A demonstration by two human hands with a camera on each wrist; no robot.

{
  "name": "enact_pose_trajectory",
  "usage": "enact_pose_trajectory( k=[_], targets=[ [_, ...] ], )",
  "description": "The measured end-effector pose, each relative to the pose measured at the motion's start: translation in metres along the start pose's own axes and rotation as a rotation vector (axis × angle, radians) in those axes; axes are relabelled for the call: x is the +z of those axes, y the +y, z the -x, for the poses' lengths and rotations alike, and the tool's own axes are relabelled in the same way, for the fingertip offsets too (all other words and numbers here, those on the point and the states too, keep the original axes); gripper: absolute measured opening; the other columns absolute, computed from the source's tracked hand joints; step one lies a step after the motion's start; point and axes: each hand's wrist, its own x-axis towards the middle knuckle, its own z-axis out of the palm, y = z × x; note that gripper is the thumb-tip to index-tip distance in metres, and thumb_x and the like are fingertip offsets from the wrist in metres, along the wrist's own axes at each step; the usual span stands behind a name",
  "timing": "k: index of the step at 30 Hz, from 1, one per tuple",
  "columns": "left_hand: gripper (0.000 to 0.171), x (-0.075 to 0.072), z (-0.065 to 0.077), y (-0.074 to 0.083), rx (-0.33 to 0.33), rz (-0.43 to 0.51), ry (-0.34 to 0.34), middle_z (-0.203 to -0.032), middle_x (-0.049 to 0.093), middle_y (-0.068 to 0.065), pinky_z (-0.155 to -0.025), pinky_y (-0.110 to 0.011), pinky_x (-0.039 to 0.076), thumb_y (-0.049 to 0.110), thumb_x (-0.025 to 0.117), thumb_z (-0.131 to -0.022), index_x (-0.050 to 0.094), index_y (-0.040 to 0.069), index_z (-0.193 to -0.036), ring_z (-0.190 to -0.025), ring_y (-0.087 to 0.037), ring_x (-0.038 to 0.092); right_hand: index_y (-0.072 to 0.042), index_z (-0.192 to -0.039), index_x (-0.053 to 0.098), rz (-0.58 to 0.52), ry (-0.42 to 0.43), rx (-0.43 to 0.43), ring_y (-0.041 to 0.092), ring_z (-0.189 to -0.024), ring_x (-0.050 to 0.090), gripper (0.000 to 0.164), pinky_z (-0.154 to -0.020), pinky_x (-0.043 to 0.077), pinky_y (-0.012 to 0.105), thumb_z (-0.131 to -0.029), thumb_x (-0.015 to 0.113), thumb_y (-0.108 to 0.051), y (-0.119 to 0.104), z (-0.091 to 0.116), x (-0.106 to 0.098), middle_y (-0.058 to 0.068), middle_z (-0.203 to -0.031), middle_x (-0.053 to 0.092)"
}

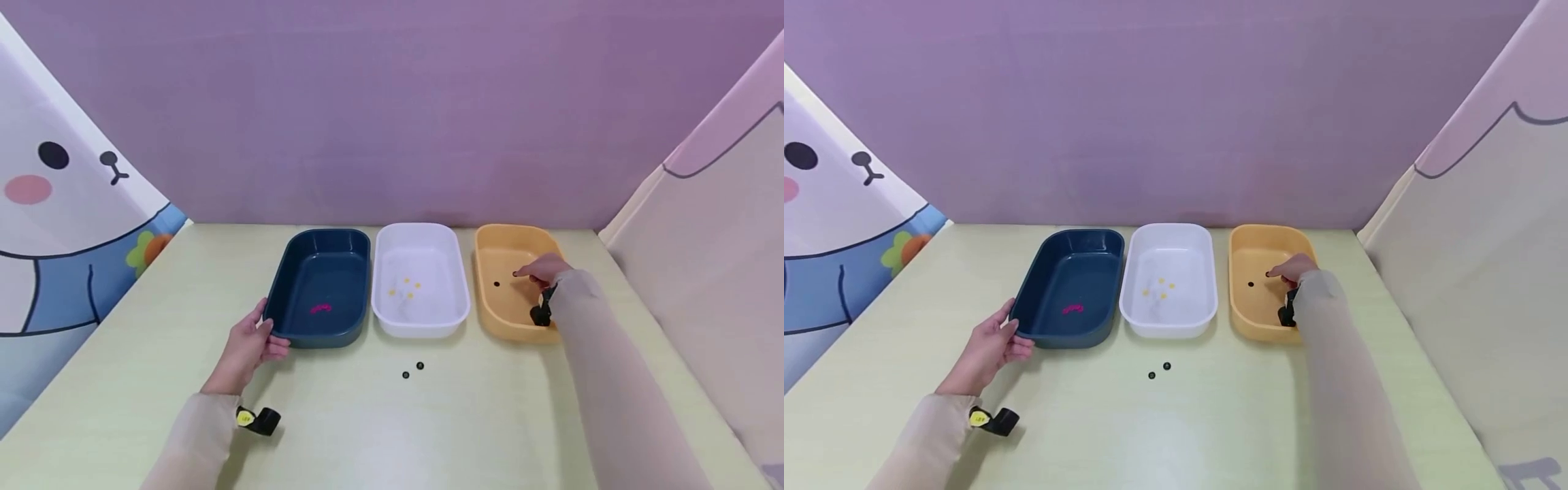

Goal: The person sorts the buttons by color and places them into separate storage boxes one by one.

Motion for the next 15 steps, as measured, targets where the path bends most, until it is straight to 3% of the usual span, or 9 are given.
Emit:
enact_pose_trajectory(
  k=[6,15],
  targets=[
    [0.059,0.002,-0.002,0.003,-0.020,-0.015,0.006,-0.064,0.064,0.000,-0.059,-0.022,0.055,0.008,0.028,-0.105,-0.004,0.011,-0.154,-0.052,-0.006,0.062,-0.014,-0.052,0.053,0.017,0.014,0.012,0.005,-0.044,0.043,0.033,-0.047,0.035,0.019,-0.082,0.066,-0.016,0.003,-0.005,0.004,-0.006,-0.047,0.045],
    [0.058,0.000,-0.002,0.006,-0.065,-0.041,0.016,-0.064,0.064,0.000,-0.058,-0.022,0.055,0.008,0.027,-0.105,-0.004,0.013,-0.154,-0.051,-0.008,0.063,-0.018,-0.049,0.051,0.093,0.001,0.062,0.005,-0.045,0.045,0.039,-0.049,0.035,0.018,-0.084,0.066,-0.025,0.013,-0.019,0.012,-0.007,-0.047,0.047]
  ],
)
